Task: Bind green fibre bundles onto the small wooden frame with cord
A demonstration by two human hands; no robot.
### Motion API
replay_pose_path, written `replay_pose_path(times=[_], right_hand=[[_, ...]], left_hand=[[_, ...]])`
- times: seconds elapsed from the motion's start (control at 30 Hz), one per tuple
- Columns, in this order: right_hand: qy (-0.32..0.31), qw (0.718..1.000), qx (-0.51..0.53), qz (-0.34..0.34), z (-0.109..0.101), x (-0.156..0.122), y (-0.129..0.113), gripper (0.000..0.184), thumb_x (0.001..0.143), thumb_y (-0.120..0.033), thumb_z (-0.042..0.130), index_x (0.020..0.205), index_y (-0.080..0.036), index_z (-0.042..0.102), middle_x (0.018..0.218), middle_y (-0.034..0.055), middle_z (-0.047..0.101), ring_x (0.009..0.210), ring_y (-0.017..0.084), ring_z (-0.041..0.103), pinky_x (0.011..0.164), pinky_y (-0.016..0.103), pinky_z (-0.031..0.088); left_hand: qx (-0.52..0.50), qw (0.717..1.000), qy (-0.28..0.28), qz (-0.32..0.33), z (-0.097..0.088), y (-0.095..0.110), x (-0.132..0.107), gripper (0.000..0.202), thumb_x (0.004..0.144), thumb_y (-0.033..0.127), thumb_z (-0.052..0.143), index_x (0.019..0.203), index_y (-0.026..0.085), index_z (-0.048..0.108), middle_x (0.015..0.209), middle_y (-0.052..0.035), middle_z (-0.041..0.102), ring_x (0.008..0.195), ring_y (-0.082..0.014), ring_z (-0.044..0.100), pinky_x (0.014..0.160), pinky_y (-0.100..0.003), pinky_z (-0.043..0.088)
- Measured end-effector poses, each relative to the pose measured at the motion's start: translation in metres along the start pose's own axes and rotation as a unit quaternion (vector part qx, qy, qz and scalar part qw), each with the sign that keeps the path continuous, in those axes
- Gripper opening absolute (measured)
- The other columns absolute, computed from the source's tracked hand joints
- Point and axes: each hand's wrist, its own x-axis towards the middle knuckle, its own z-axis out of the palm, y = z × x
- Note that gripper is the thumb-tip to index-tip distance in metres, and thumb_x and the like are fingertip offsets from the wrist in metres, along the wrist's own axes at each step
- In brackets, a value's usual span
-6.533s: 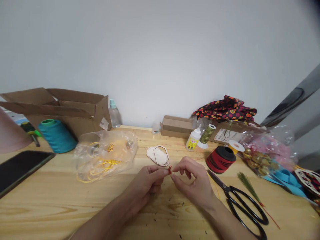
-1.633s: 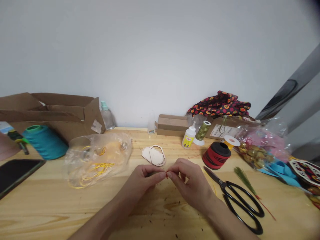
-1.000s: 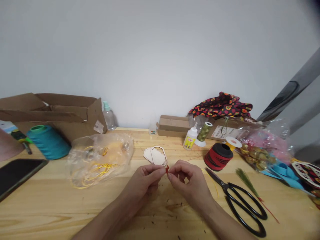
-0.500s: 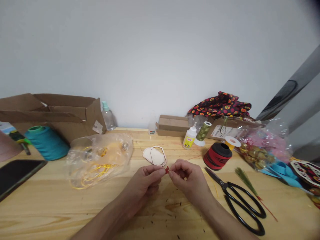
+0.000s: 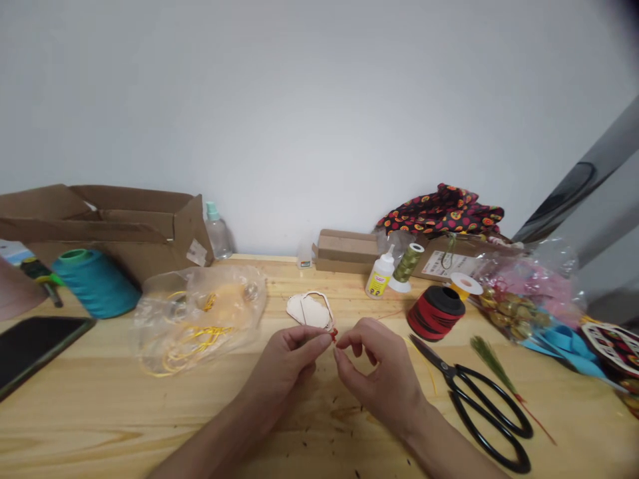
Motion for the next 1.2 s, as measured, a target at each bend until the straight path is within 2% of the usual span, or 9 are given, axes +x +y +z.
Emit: replay_pose_path(times=[0.3, 0.43, 0.63, 0.83, 0.97, 1.07, 1.2], right_hand=[[-0.002, 1.0, -0.005, 0.012, 0.0033, -0.0005, 0.0017, 0.01, 0.068, -0.013, 0.048, 0.063, -0.018, 0.056, 0.053, -0.0011, 0.047, 0.053, 0.012, 0.045, 0.045, 0.021, 0.033], [-0.002, 1.0, 0.018, 0.011, 0.0038, -0.0013, 0.0005, 0.011, 0.068, -0.013, 0.048, 0.058, -0.018, 0.052, 0.051, -0.0025, 0.045, 0.051, 0.01, 0.044, 0.045, 0.021, 0.033], [-0.038, 0.997, 0.054, 0.04, 0.0052, -0.0019, -0.0009, 0.011, 0.068, -0.012, 0.048, 0.06, -0.018, 0.053, 0.053, -0.0019, 0.047, 0.052, 0.011, 0.046, 0.044, 0.02, 0.033], [-0.022, 0.998, 0.035, 0.039, 0.0026, -0.0008, -0.001, 0.008, 0.067, -0.014, 0.05, 0.06, -0.017, 0.053, 0.054, -0.0021, 0.045, 0.053, 0.011, 0.045, 0.044, 0.02, 0.032], [-0.015, 0.998, 0.034, 0.042, 0.0037, -0.0012, 0.0009, 0.006, 0.067, -0.015, 0.05, 0.064, -0.017, 0.055, 0.056, -0.0017, 0.045, 0.054, 0.011, 0.044, 0.043, 0.019, 0.031], [-0.01, 0.998, 0.05, 0.044, 0.0045, -0.0011, 0.0016, 0.006, 0.067, -0.014, 0.051, 0.066, -0.016, 0.057, 0.056, -0.0017, 0.045, 0.053, 0.01, 0.044, 0.042, 0.019, 0.031], [-0.016, 0.992, 0.094, 0.082, 0.0048, -0.0003, 0.0022, 0.007, 0.069, -0.015, 0.051, 0.065, -0.016, 0.057, 0.055, -0.0023, 0.044, 0.049, 0.009, 0.042, 0.04, 0.018, 0.03]], left_hand=[[0.04, 0.999, 0.013, 0.017, -0.0005, -0.0042, 0.0022, 0.022, 0.065, 0.033, 0.063, 0.068, 0.011, 0.063, 0.046, 0.0067, 0.036, 0.041, -0.0029, 0.019, 0.04, -0.019, 0.01], [0.036, 0.999, 0.016, 0.012, -0.0013, -0.004, 0.0014, 0.021, 0.065, 0.033, 0.063, 0.067, 0.012, 0.062, 0.045, 0.0076, 0.033, 0.041, -0.0032, 0.018, 0.039, -0.019, 0.009], [-0.004, 1.0, -0.006, 0.001, -0.0014, -0.0026, 0.001, 0.021, 0.068, 0.033, 0.061, 0.065, 0.012, 0.06, 0.046, 0.0083, 0.028, 0.042, -0.0038, 0.014, 0.039, -0.019, 0.008], [-0.014, 1.0, -0.01, -0.003, -0.001, -0.0043, 0.0024, 0.019, 0.067, 0.031, 0.062, 0.066, 0.011, 0.061, 0.048, 0.0074, 0.032, 0.042, -0.003, 0.015, 0.039, -0.019, 0.008], [-0.02, 1.0, -0.02, -0.007, -0.0008, -0.0022, 0.0015, 0.02, 0.068, 0.031, 0.061, 0.066, 0.011, 0.061, 0.046, 0.0085, 0.028, 0.041, -0.0029, 0.014, 0.038, -0.019, 0.007], [-0.012, 1.0, -0.022, -0.001, -0.0015, -0.0033, 0.0014, 0.019, 0.068, 0.03, 0.061, 0.068, 0.011, 0.061, 0.048, 0.0078, 0.031, 0.041, -0.0027, 0.016, 0.038, -0.018, 0.008], [0.01, 1.0, -0.012, 0.0, -0.0024, -0.0069, 0.0018, 0.02, 0.067, 0.031, 0.062, 0.07, 0.012, 0.061, 0.046, 0.0078, 0.032, 0.041, -0.0027, 0.019, 0.038, -0.018, 0.01]])
